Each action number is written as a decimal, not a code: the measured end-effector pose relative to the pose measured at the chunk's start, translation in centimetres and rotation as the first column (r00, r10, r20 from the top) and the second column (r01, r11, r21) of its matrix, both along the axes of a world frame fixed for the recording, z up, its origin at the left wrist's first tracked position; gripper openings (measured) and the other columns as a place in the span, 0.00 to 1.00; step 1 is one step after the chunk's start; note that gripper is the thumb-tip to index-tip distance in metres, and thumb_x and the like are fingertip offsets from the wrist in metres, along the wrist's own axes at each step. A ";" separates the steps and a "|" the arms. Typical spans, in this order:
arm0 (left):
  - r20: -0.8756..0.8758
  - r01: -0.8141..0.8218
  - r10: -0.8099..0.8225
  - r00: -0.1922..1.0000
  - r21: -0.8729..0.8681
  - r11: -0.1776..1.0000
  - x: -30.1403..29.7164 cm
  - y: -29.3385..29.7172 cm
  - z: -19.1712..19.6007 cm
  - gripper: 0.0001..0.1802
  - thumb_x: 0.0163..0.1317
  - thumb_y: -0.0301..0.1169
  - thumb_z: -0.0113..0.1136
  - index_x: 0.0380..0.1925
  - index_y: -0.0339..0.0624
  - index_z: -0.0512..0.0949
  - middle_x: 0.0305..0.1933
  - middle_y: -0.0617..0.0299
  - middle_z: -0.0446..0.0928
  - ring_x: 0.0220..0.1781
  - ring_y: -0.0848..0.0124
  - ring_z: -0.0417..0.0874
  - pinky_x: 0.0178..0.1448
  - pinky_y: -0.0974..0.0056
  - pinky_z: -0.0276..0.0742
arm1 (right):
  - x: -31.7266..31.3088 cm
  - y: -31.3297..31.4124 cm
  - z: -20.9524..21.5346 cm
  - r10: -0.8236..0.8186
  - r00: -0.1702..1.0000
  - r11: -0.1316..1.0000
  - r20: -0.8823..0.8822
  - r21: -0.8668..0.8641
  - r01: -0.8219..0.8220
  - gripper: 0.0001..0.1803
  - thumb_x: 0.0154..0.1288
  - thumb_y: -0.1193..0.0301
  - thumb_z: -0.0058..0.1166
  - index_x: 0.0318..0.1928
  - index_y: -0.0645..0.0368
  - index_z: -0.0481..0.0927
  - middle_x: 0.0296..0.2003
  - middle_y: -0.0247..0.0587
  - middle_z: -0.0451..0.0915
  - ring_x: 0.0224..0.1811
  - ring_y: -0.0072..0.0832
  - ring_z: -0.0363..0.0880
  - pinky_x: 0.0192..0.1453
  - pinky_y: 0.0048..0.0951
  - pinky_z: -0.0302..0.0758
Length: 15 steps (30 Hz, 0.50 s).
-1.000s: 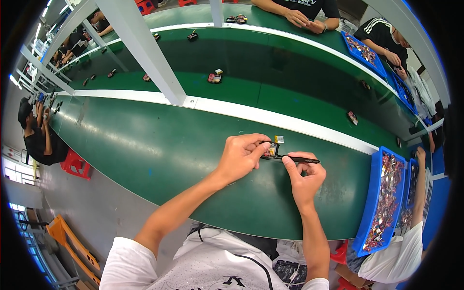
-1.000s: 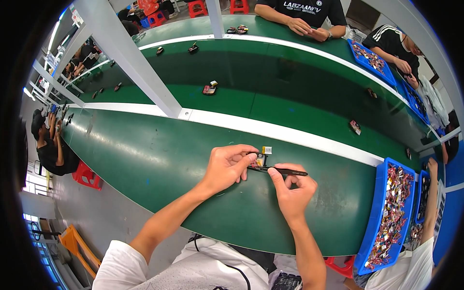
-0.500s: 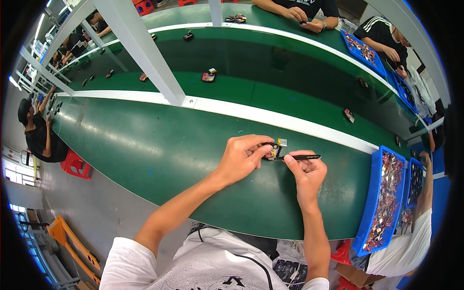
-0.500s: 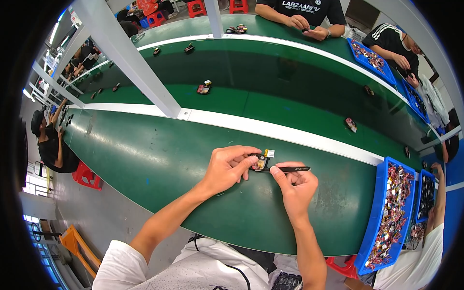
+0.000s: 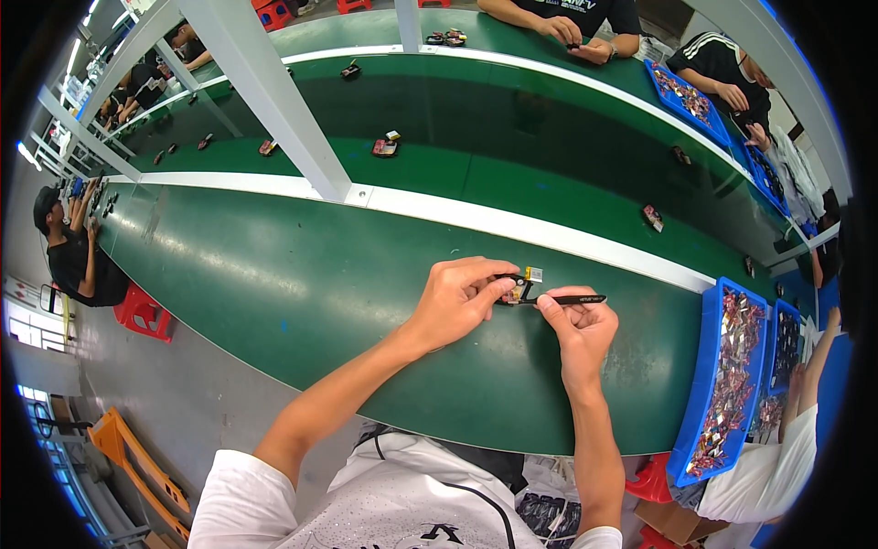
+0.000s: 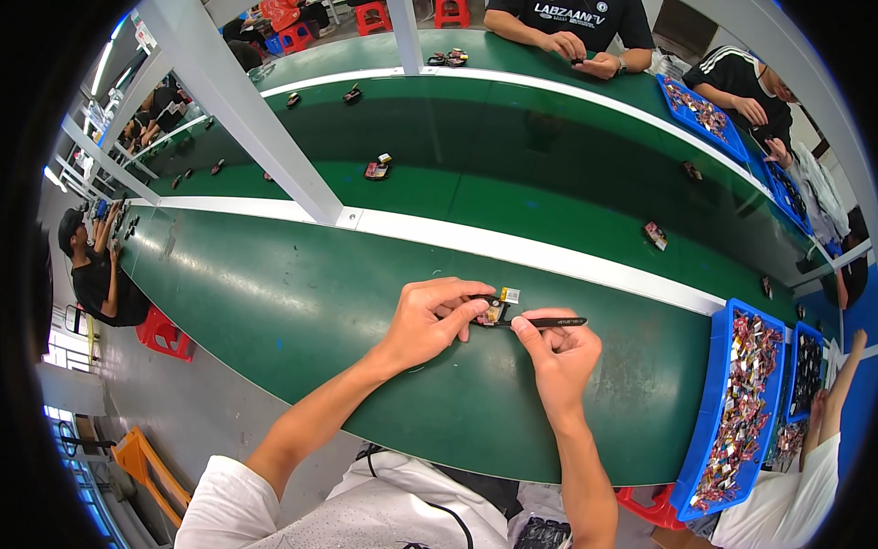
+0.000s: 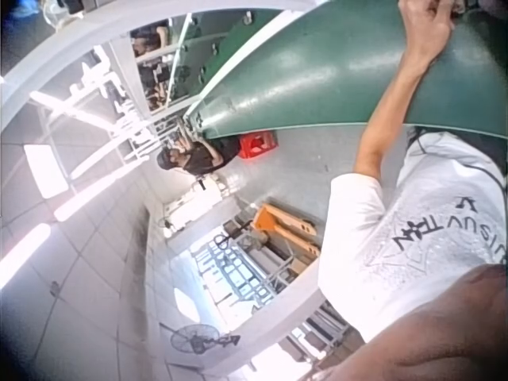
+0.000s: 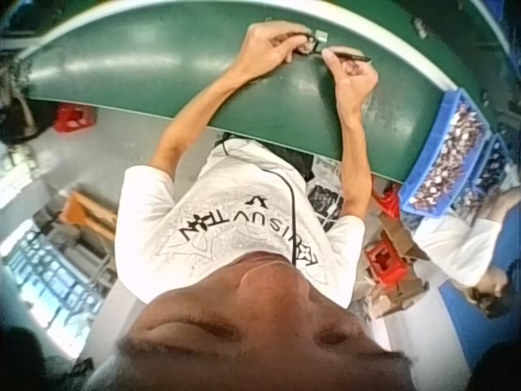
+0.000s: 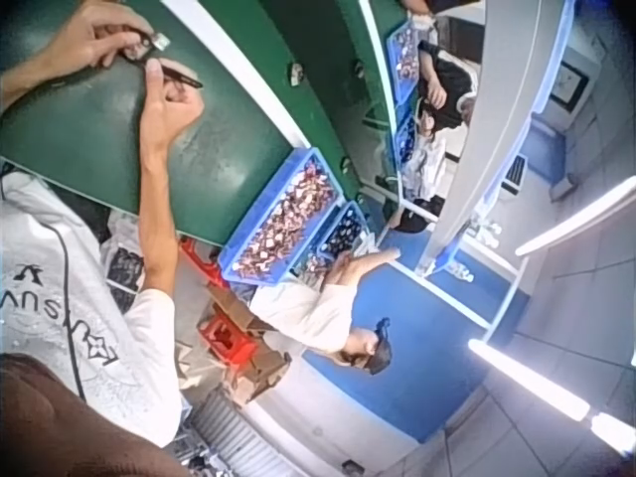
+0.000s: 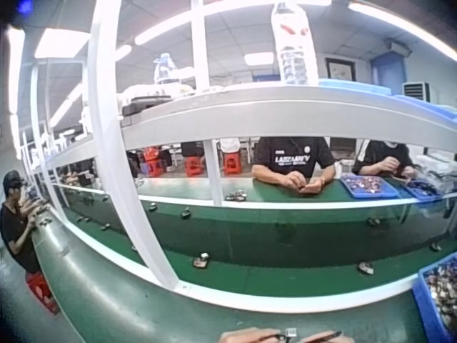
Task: The recorder is using tweezers to assemble small toy car components at a factory assembly line.
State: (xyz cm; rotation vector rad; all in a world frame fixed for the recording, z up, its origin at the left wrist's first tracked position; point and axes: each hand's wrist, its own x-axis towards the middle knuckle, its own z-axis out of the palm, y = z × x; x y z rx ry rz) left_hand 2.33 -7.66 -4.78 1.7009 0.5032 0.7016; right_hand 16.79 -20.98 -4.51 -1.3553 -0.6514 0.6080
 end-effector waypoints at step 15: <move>0.012 0.112 -0.115 0.993 -0.348 0.931 0.0 0.7 -0.3 0.14 0.71 0.31 0.61 0.50 0.32 0.83 0.35 0.55 0.85 0.21 0.76 0.81 0.20 0.72 0.71 | 0.7 -0.4 -0.2 0.020 1.000 0.998 -0.024 -0.061 -0.021 0.07 0.62 0.81 0.66 0.39 0.65 0.81 0.30 0.35 0.82 0.25 0.12 0.71 0.28 0.15 0.63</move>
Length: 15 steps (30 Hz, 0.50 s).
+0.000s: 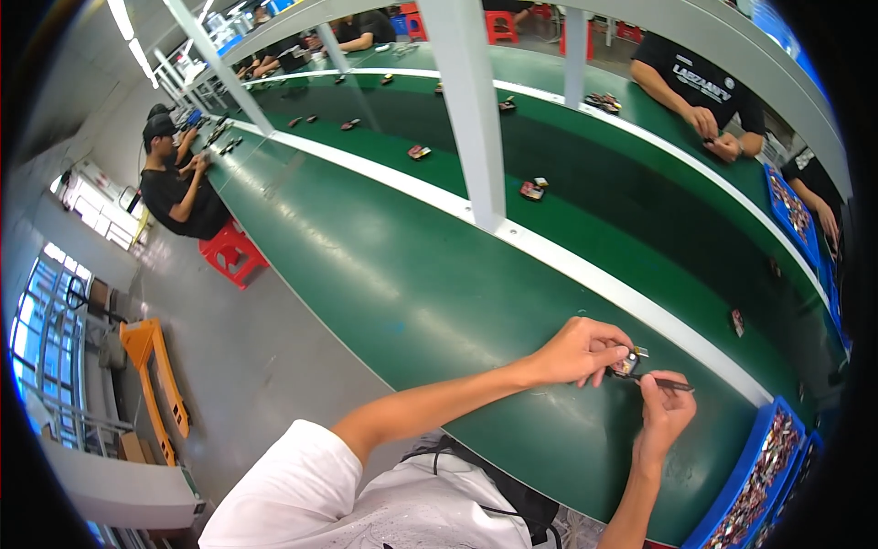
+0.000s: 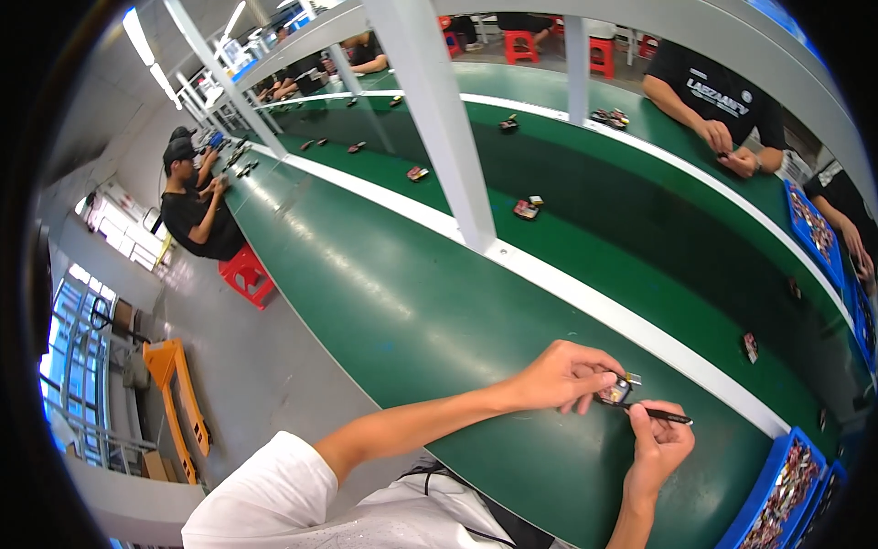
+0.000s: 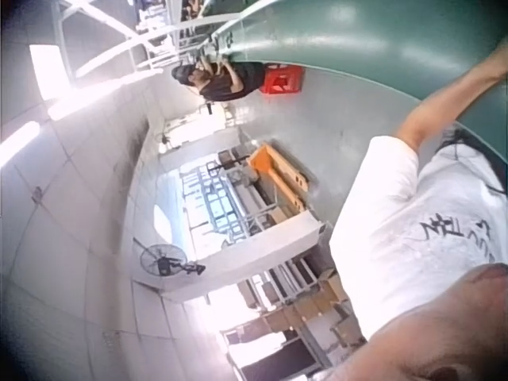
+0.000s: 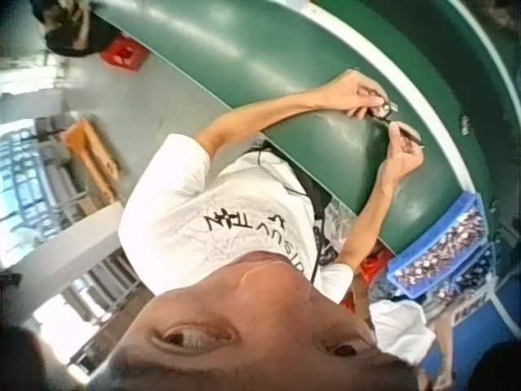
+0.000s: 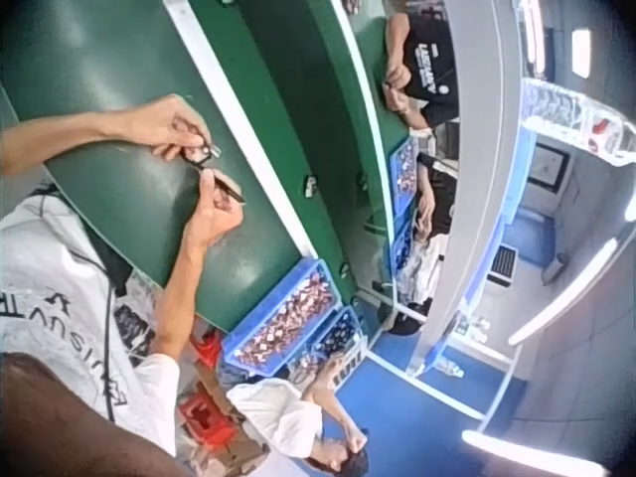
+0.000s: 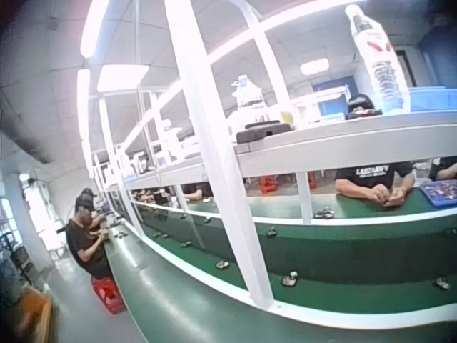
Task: The recorder is using tweezers to assemble small toy car components at a factory assembly line.
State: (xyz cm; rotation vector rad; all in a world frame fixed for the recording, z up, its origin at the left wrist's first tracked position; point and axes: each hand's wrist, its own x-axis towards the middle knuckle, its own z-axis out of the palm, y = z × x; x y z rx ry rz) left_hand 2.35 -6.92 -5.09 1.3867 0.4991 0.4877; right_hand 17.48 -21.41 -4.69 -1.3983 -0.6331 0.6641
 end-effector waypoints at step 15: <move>0.136 0.138 -0.121 0.983 -0.126 0.982 0.0 0.3 -0.4 0.14 0.74 0.30 0.57 0.50 0.28 0.79 0.35 0.56 0.82 0.20 0.75 0.82 0.17 0.73 0.71 | -0.2 0.1 -0.1 0.032 0.999 0.999 0.010 0.014 -0.032 0.07 0.66 0.75 0.64 0.40 0.63 0.79 0.29 0.35 0.80 0.20 0.09 0.60 0.22 0.16 0.50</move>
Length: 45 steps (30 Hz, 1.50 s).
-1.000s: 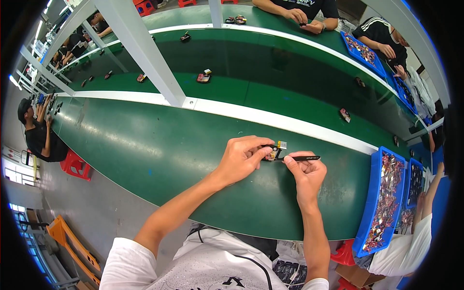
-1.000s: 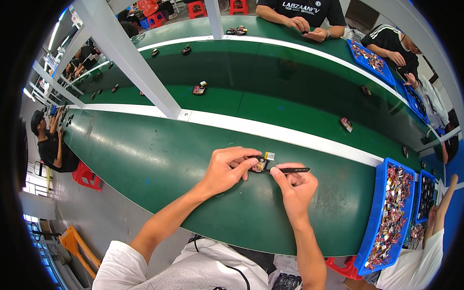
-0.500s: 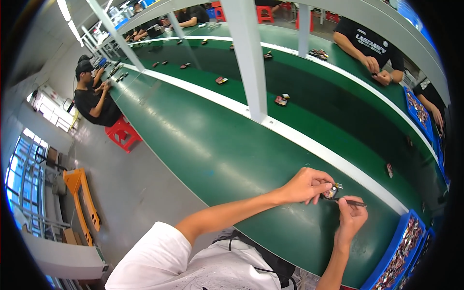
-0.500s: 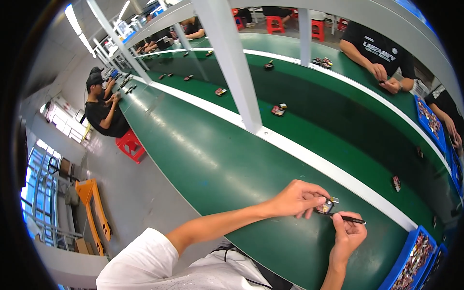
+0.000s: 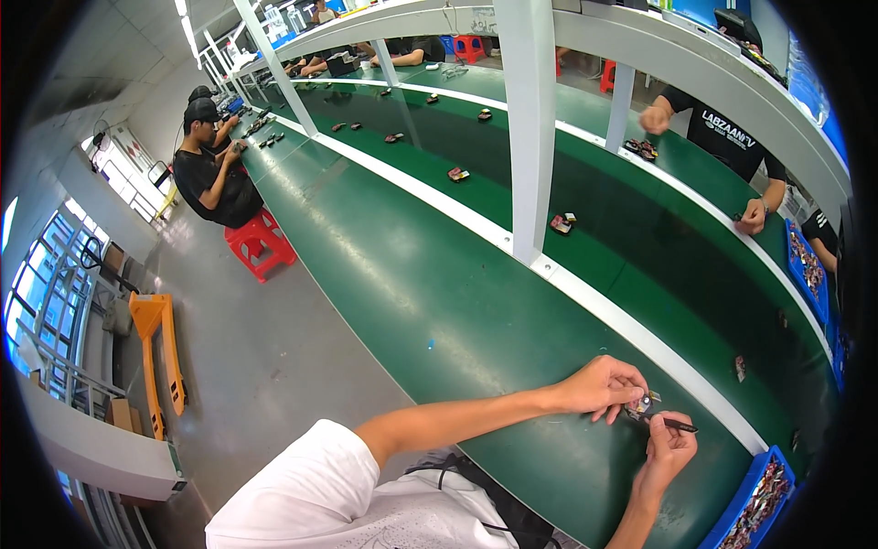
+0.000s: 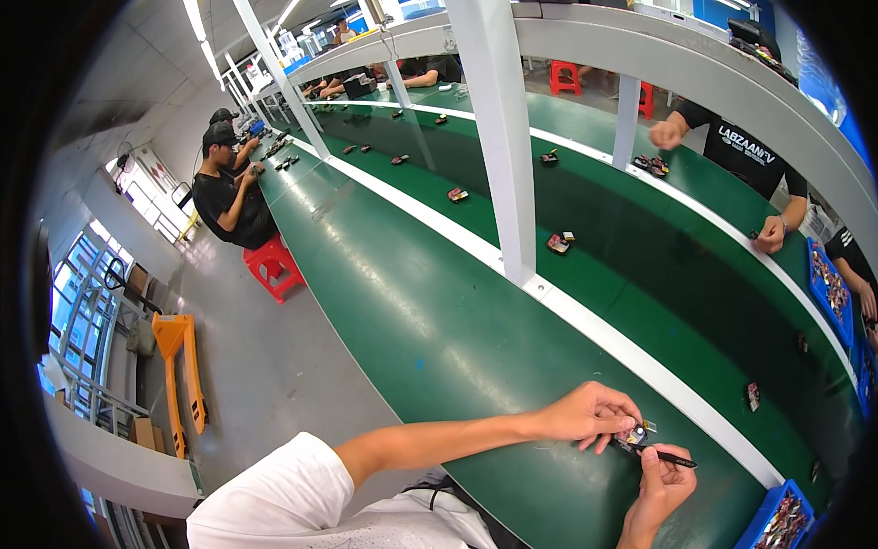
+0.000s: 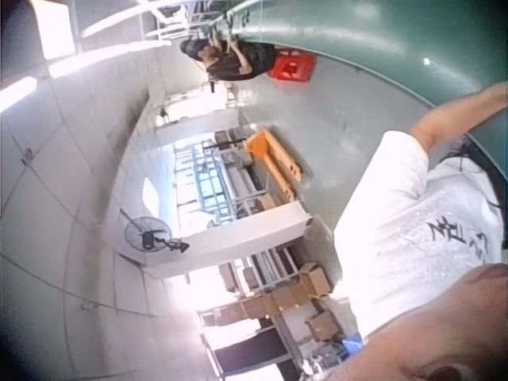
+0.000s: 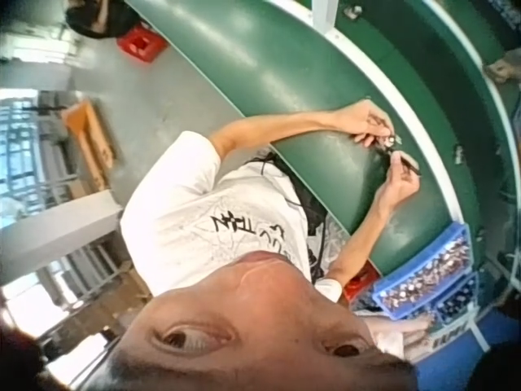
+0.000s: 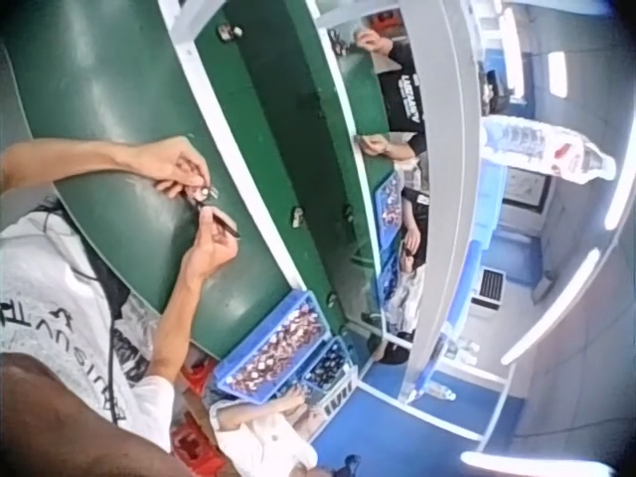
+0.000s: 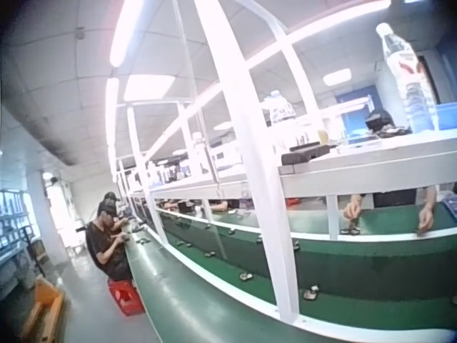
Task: The recorder is using tweezers to assemble small toy car components at a factory assembly line.
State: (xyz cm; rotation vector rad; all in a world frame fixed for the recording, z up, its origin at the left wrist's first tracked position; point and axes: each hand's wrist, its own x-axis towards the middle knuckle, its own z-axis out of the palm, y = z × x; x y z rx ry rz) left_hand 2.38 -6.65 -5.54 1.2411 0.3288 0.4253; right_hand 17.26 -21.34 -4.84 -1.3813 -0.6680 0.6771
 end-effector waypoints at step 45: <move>0.026 -0.043 0.043 0.999 -0.003 0.999 -0.4 -0.4 0.7 0.16 0.76 0.30 0.55 0.54 0.26 0.80 0.37 0.51 0.84 0.25 0.69 0.86 0.20 0.70 0.80 | -1.4 -0.1 0.7 -0.109 0.919 0.984 0.380 0.174 0.044 0.05 0.56 0.81 0.73 0.33 0.63 0.89 0.29 0.33 0.87 0.19 0.09 0.64 0.21 0.16 0.56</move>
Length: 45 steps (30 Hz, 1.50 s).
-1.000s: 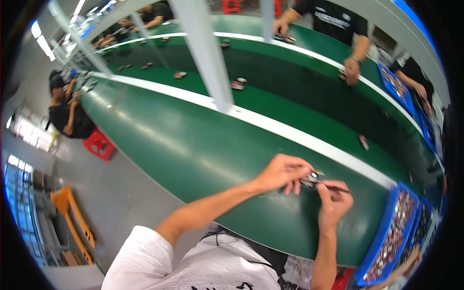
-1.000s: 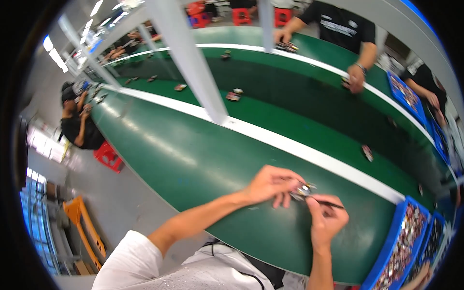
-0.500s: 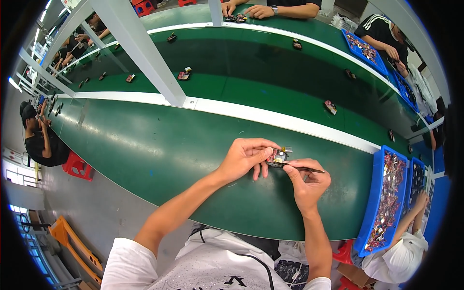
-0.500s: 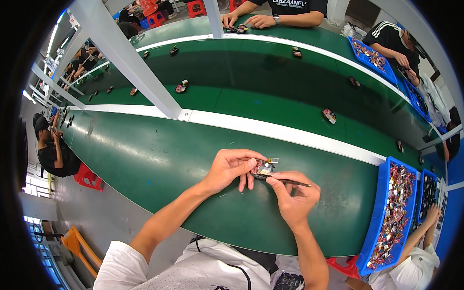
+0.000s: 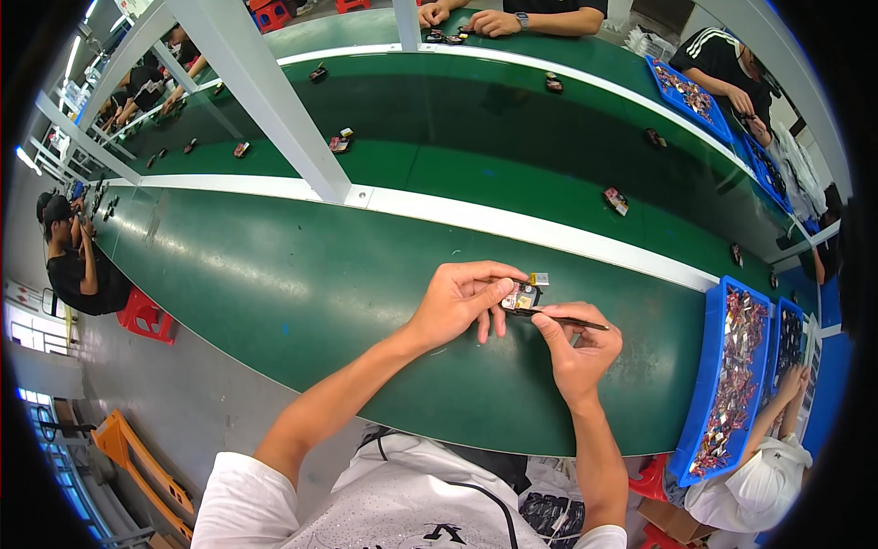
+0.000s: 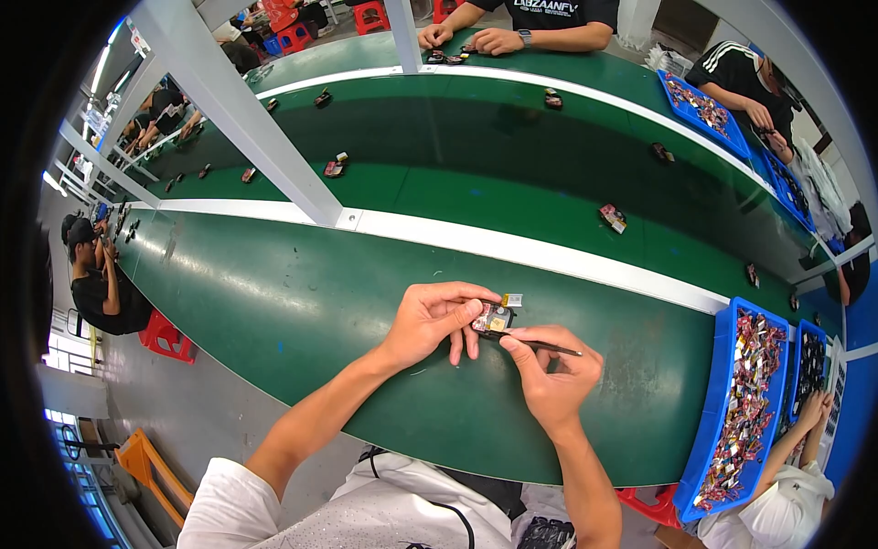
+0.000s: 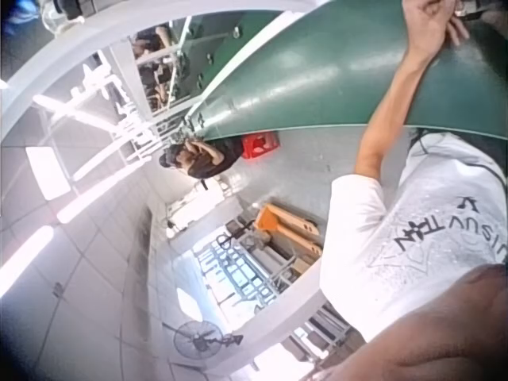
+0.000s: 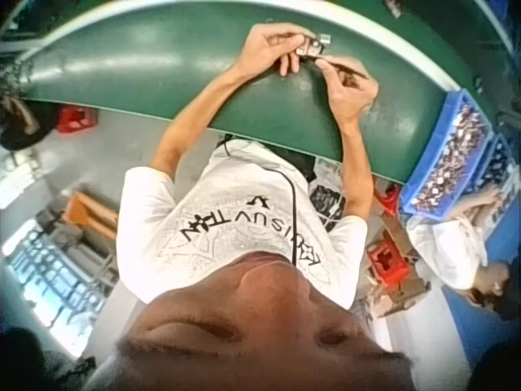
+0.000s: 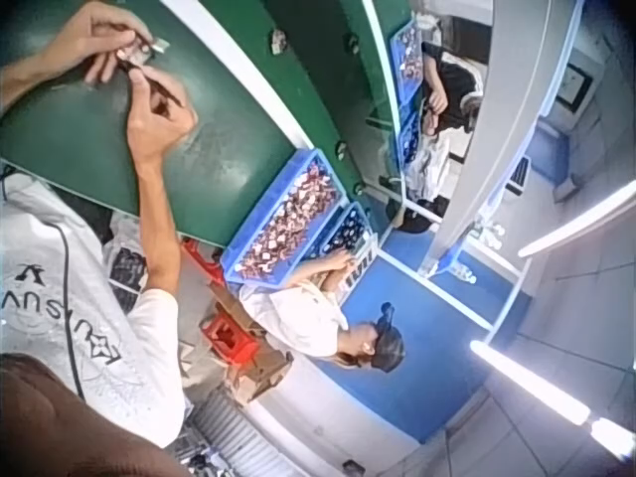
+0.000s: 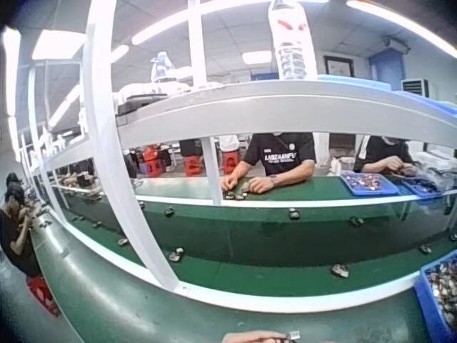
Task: The recorder is using tweezers to assemble small toy car components at a factory assembly line.
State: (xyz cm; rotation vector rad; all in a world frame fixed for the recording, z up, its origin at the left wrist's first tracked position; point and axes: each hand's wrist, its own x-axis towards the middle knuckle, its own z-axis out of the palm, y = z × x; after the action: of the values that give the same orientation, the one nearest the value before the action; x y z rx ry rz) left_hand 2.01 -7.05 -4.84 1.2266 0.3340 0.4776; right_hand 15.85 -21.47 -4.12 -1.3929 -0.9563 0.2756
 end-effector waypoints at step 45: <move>-0.237 -0.051 0.066 0.969 0.067 0.996 0.9 -0.7 -0.5 0.10 0.68 0.21 0.62 0.47 0.27 0.80 0.29 0.60 0.81 0.22 0.77 0.81 0.23 0.71 0.75 | -0.6 0.2 0.0 0.002 0.861 0.996 0.508 0.078 -0.048 0.09 0.50 0.84 0.69 0.29 0.57 0.86 0.27 0.36 0.88 0.22 0.28 0.84 0.25 0.24 0.74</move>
State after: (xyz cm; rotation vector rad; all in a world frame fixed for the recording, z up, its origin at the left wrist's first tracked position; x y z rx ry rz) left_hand 2.87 -7.75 -5.37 1.3388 0.5661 0.3929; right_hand 15.24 -21.25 -4.07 -1.3990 -1.4039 -0.1291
